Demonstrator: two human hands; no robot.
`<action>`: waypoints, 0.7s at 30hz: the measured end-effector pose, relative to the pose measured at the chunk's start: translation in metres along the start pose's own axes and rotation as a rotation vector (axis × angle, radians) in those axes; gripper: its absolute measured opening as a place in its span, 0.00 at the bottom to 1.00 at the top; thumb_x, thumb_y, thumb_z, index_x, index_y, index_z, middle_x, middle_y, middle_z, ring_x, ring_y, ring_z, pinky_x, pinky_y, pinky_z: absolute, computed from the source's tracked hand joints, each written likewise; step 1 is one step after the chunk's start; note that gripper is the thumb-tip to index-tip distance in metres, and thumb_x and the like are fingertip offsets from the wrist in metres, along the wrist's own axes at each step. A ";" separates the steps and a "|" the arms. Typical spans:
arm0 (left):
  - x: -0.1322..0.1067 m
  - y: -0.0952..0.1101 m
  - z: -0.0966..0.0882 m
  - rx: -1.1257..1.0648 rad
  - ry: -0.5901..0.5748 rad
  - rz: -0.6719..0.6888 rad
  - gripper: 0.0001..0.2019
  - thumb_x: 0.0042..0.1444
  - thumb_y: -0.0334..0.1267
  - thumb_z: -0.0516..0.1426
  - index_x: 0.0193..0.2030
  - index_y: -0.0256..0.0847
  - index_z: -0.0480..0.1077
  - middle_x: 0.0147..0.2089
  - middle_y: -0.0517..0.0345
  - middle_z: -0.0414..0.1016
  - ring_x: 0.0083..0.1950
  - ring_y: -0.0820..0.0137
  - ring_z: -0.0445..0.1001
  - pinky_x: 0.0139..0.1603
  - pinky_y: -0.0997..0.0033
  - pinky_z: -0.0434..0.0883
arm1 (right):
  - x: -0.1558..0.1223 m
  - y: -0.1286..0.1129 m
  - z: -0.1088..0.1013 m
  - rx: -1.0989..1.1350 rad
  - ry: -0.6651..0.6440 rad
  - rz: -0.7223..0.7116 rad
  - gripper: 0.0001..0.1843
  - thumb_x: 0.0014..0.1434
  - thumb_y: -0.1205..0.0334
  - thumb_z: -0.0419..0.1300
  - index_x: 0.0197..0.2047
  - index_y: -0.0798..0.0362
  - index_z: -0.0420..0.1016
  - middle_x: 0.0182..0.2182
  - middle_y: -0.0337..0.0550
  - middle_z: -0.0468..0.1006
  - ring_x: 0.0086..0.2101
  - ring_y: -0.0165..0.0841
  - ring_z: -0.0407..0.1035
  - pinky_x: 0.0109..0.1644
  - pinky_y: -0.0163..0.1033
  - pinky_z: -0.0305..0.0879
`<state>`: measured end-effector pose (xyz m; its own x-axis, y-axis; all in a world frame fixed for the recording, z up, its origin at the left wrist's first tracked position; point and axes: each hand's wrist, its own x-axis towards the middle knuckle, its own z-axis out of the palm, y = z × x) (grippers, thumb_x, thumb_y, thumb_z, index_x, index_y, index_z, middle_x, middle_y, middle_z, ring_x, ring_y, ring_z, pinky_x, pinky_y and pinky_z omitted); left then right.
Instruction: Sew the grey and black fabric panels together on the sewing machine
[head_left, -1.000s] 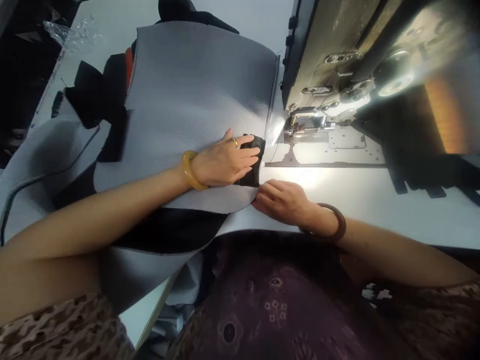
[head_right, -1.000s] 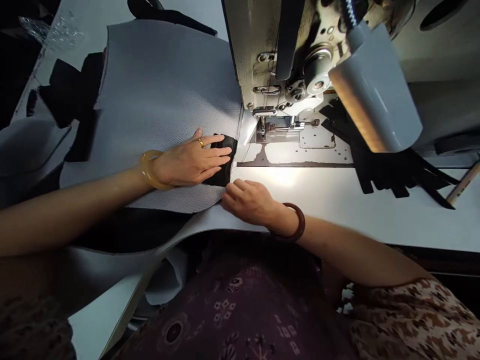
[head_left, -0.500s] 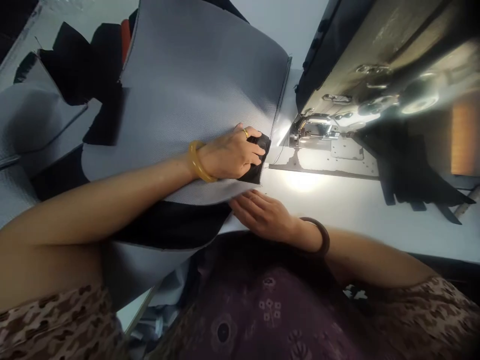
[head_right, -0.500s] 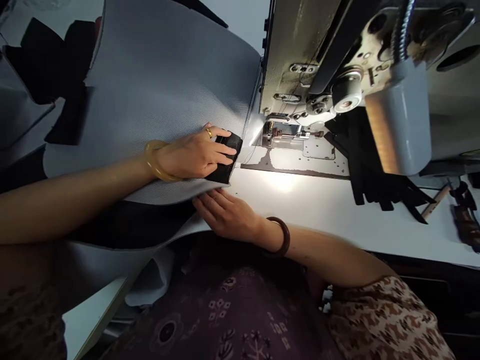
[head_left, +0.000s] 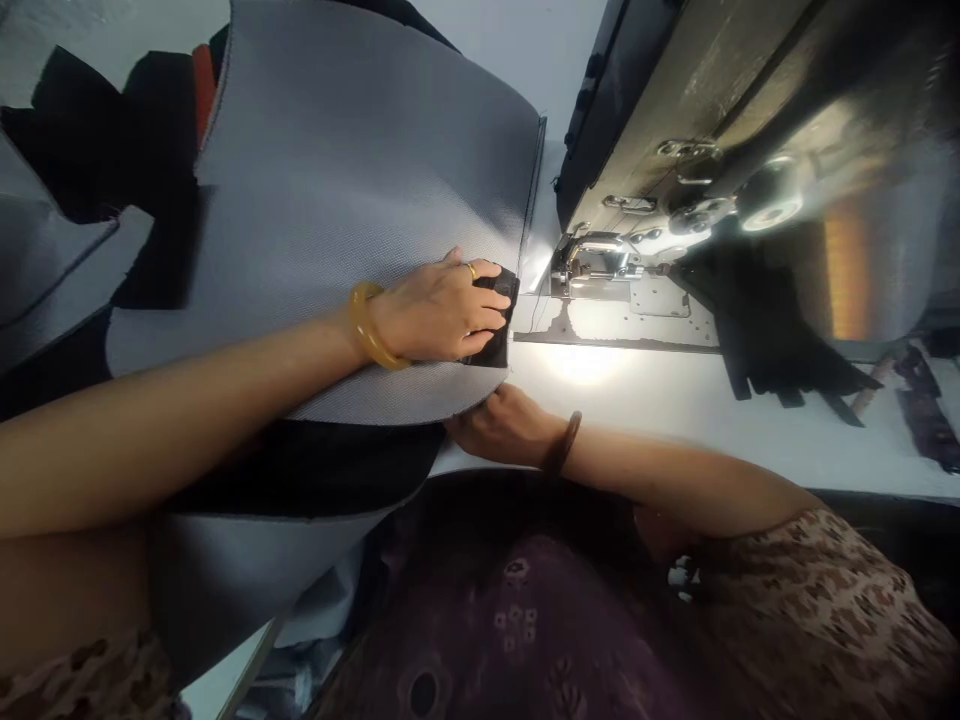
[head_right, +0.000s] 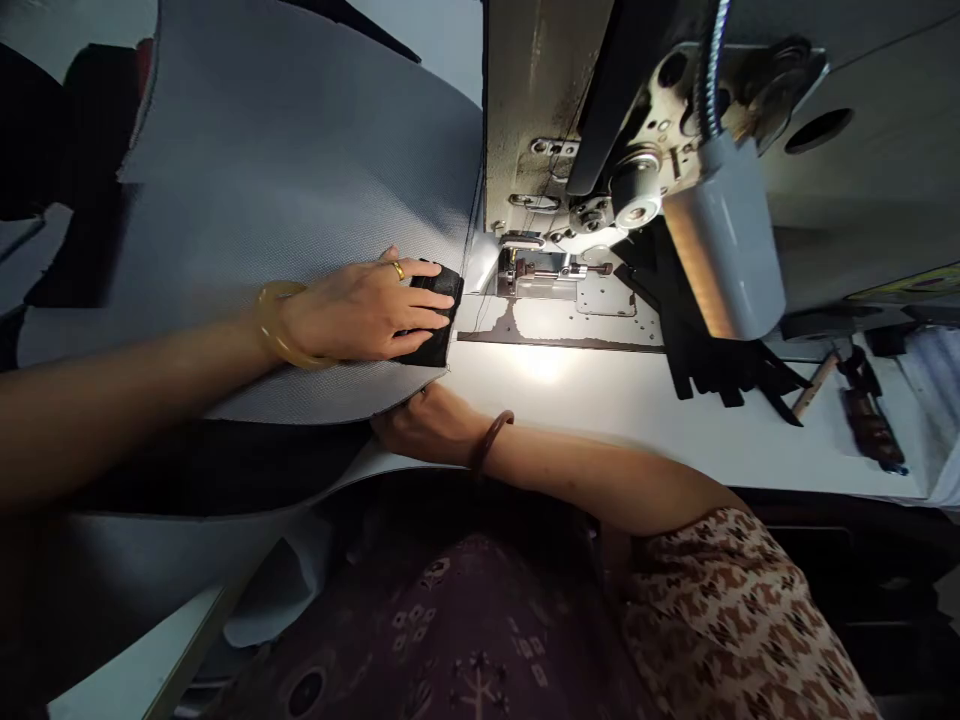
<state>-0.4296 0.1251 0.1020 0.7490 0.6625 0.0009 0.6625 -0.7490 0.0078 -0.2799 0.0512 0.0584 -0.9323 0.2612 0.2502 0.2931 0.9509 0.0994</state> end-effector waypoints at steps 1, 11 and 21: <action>0.004 0.000 0.000 0.005 -0.022 0.045 0.09 0.57 0.36 0.50 0.32 0.45 0.72 0.44 0.67 0.74 0.59 0.64 0.61 0.61 0.59 0.58 | -0.003 0.004 -0.001 0.010 -0.024 0.007 0.17 0.59 0.77 0.42 0.35 0.57 0.71 0.26 0.46 0.76 0.25 0.32 0.66 0.26 0.38 0.51; 0.056 0.003 0.006 -0.046 0.007 -0.056 0.13 0.57 0.34 0.47 0.33 0.41 0.73 0.42 0.59 0.74 0.57 0.58 0.62 0.56 0.52 0.60 | -0.041 0.052 -0.008 0.016 -0.103 0.105 0.15 0.59 0.72 0.47 0.27 0.54 0.71 0.16 0.39 0.66 0.23 0.29 0.54 0.29 0.37 0.43; 0.084 0.016 0.020 -0.138 0.160 -0.462 0.14 0.54 0.50 0.54 0.32 0.44 0.75 0.37 0.56 0.75 0.51 0.58 0.64 0.53 0.53 0.59 | -0.046 0.044 0.005 -0.038 0.225 0.109 0.14 0.61 0.72 0.47 0.31 0.54 0.71 0.20 0.38 0.66 0.25 0.28 0.55 0.31 0.38 0.45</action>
<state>-0.3558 0.1692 0.0824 0.3603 0.9252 0.1187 0.9095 -0.3767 0.1759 -0.2254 0.0824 0.0462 -0.8251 0.3144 0.4693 0.4010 0.9112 0.0947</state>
